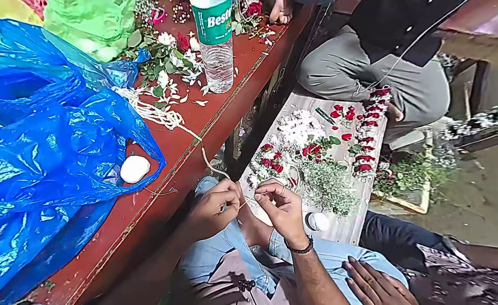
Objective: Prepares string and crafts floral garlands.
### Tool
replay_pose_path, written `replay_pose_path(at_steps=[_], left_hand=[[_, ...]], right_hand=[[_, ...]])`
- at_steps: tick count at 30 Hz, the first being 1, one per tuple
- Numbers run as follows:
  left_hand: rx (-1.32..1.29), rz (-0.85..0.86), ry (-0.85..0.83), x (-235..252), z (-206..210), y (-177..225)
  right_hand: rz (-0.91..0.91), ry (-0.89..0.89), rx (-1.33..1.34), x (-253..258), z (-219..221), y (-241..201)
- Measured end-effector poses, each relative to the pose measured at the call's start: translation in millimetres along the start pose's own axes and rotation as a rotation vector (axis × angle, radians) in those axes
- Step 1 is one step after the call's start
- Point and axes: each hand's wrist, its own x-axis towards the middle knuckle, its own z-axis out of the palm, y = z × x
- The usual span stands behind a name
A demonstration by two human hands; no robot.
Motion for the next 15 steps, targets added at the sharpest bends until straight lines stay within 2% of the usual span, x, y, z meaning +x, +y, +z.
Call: replay_pose_path(at_steps=[3,7,10,15], left_hand=[[-0.186,-0.076,-0.091,6.4,-0.4,8.2],[-0.466,-0.166,-0.102,17.1,-0.8,21.7],[-0.556,-0.178,-0.088,22.0,-0.1,27.3],[-0.500,-0.163,-0.050,22.7,5.4,31.7]], right_hand=[[-0.056,0.092,-0.213,1.1,4.0,7.6],[-0.063,0.373,-0.307,-22.8,25.5,4.8],[-0.099,0.419,-0.128,-47.0,40.6,-3.2],[-0.022,0.246,0.292,-45.3,46.0,-1.4]])
